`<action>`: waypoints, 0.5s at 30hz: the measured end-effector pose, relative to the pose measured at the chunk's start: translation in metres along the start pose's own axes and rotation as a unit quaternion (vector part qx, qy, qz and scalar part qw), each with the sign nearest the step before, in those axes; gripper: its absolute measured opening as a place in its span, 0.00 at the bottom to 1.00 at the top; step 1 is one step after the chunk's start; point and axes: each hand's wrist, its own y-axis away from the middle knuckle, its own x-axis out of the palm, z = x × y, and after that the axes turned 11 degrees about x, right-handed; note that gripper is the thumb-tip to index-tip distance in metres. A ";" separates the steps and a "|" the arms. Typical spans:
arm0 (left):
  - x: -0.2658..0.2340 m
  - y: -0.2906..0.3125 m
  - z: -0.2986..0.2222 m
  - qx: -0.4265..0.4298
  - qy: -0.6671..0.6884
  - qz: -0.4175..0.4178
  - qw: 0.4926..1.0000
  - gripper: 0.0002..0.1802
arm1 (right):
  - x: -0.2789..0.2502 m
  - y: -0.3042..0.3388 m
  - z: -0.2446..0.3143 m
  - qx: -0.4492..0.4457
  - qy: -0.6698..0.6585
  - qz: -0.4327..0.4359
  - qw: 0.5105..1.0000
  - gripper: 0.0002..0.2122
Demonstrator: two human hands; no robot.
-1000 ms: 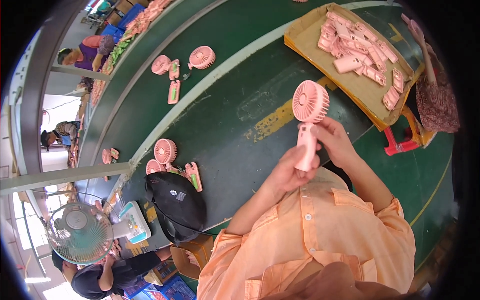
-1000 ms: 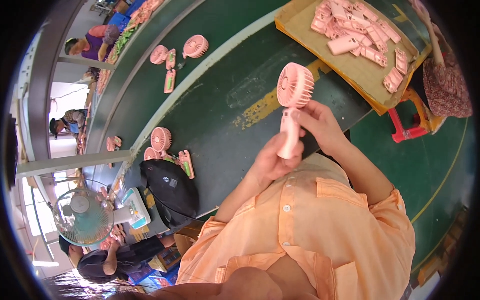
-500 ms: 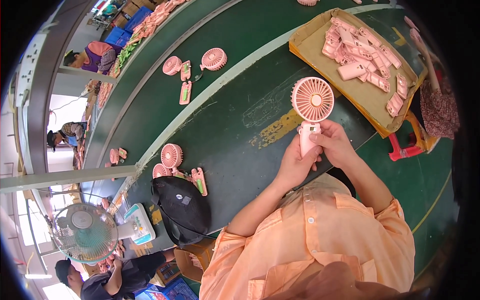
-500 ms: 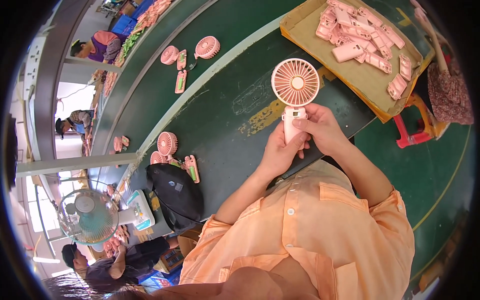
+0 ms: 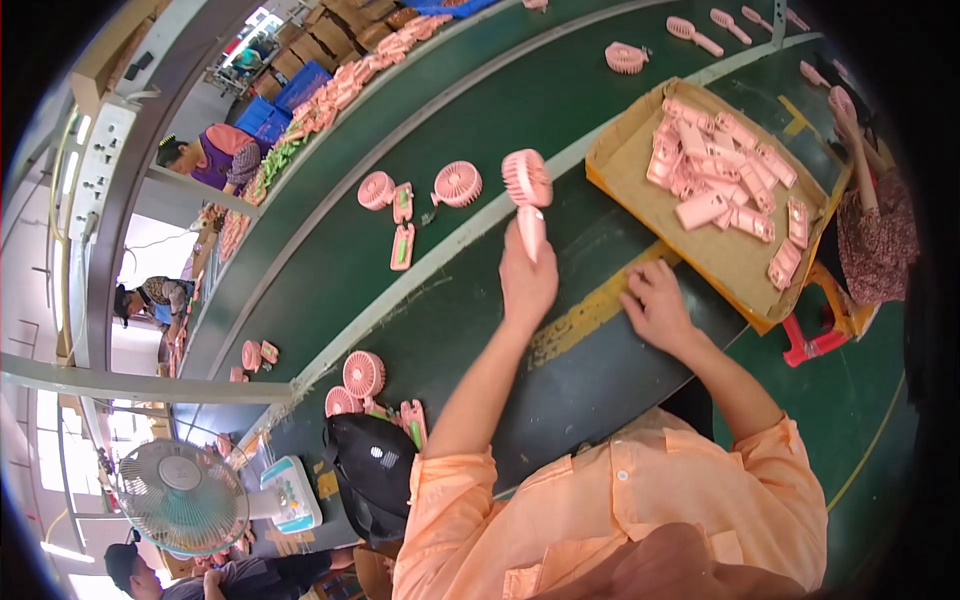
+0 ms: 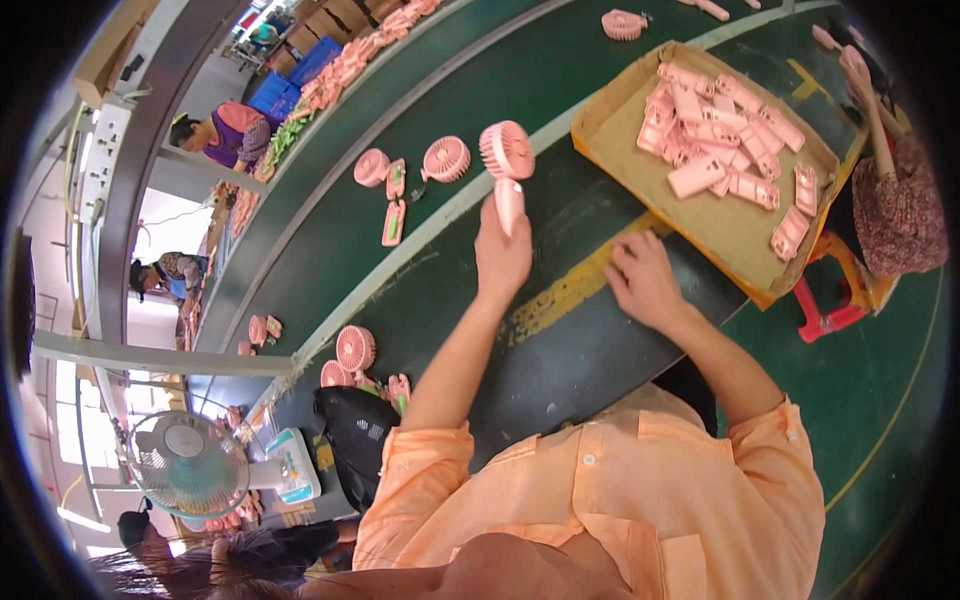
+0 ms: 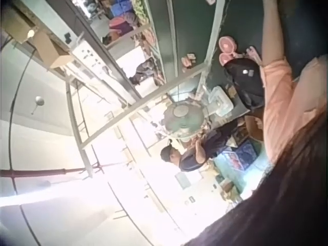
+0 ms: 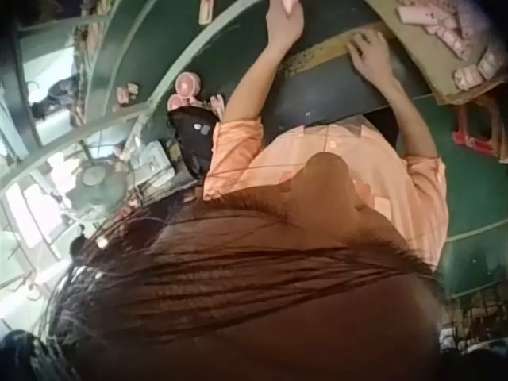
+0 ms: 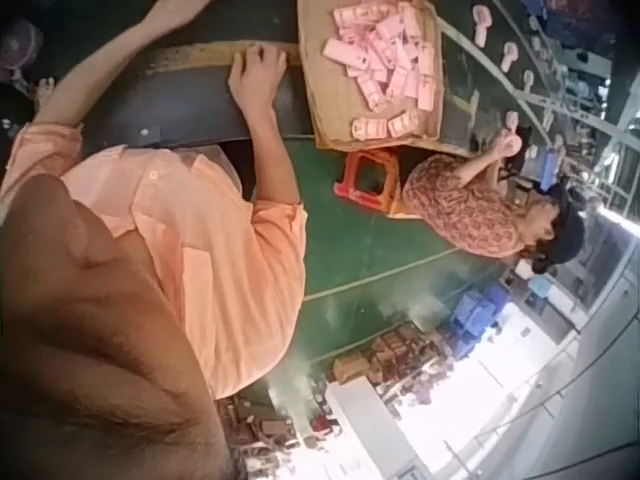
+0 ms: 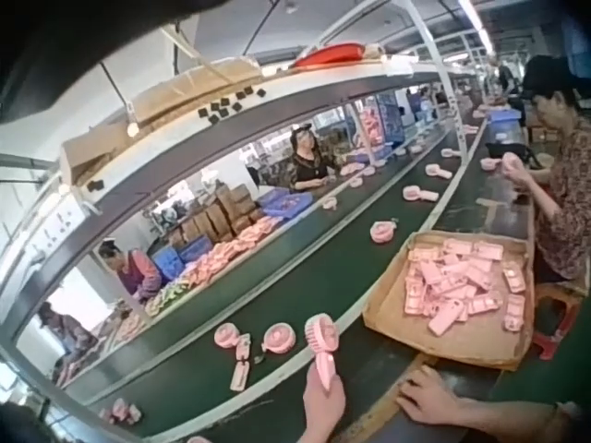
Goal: The person assembles handheld fans by hand, inserting batteries into the fan housing and then closing the fan casing.
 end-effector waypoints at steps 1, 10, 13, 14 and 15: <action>0.000 -0.022 0.013 0.066 -0.035 -0.021 0.997 0.31 | 0.001 -0.001 0.002 -0.009 0.002 -0.006 1.000 0.07; 0.052 -0.156 0.060 -0.008 -0.319 0.078 0.945 0.35 | 0.003 -0.004 0.004 0.036 -0.024 0.004 0.999 0.03; 0.071 -0.180 0.072 -0.022 -0.350 0.084 0.933 0.34 | 0.006 -0.007 0.004 0.046 -0.026 0.020 0.998 0.02; 0.075 -0.185 0.071 -0.027 -0.342 0.093 0.935 0.34 | 0.006 -0.007 0.002 0.054 -0.030 0.022 0.998 0.02; 0.074 -0.191 0.072 -0.029 -0.344 0.094 0.934 0.34 | 0.007 -0.008 0.001 0.054 -0.032 0.023 0.998 0.02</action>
